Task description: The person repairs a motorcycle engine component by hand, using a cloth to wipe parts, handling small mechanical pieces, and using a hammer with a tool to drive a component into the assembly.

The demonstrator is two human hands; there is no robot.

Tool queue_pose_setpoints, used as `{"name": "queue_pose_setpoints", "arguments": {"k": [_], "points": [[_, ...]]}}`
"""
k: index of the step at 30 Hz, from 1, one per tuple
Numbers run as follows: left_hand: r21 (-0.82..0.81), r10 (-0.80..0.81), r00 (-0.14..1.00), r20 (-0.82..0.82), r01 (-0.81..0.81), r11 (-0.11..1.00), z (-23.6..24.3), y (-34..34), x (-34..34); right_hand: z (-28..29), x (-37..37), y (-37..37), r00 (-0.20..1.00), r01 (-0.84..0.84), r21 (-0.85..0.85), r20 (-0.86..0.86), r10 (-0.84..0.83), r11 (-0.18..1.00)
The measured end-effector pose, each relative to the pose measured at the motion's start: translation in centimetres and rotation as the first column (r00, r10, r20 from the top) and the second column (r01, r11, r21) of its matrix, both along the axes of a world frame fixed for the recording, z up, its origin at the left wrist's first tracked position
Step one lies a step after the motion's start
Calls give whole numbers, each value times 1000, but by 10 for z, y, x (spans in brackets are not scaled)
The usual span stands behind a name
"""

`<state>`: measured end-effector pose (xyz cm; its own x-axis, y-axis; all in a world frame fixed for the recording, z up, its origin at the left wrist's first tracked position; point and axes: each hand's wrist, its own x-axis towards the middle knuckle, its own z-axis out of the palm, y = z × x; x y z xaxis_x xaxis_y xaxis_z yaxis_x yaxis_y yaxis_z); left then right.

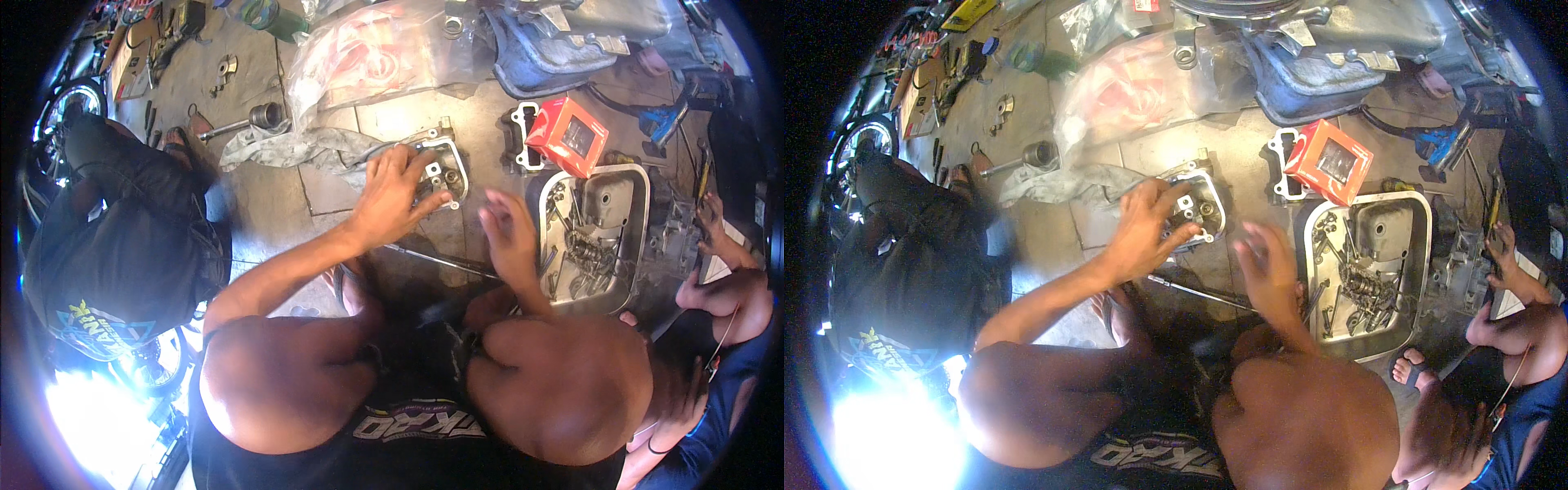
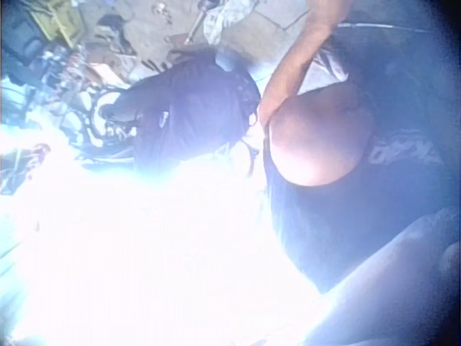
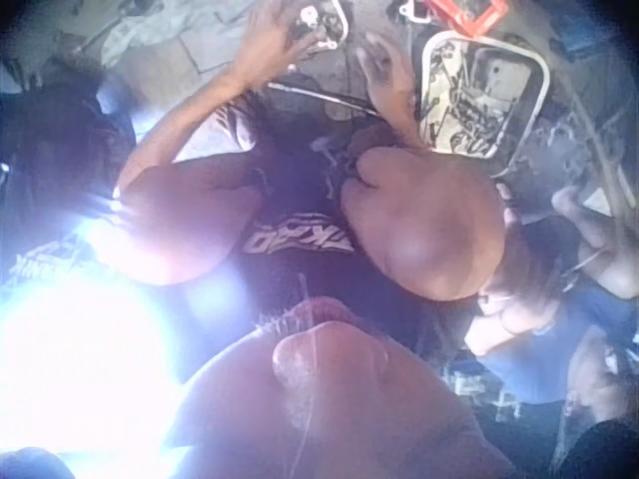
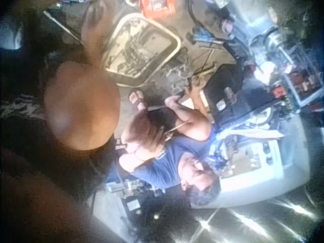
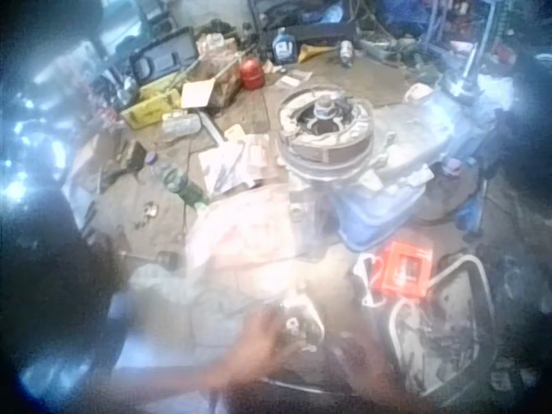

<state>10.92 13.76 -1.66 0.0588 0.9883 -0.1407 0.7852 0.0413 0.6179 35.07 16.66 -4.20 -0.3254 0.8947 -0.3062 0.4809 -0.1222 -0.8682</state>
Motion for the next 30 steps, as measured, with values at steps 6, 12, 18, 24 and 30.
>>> {"name": "queue_pose_setpoints", "arguments": {"k": [6,12,18,24,30], "points": [[-30,-170,985,-1,170,985,21,31,-41,24,119,-82,873,487,-168,133,-470,857],[65,-77,997,-9,77,995,-4,43,-24,18,165,-120,795,598,-417,207,-570,684],[18,93,966,242,-100,995,-26,64,1,14,165,-118,774,599,-547,208,-598,585],[-54,101,983,152,-94,994,16,-5,-21,22,158,-130,714,626,-623,217,-665,468],[-396,750,658,-76,-710,583,-75,-104,12,21,145,-138,671,623,-672,195,-715,401]]}}
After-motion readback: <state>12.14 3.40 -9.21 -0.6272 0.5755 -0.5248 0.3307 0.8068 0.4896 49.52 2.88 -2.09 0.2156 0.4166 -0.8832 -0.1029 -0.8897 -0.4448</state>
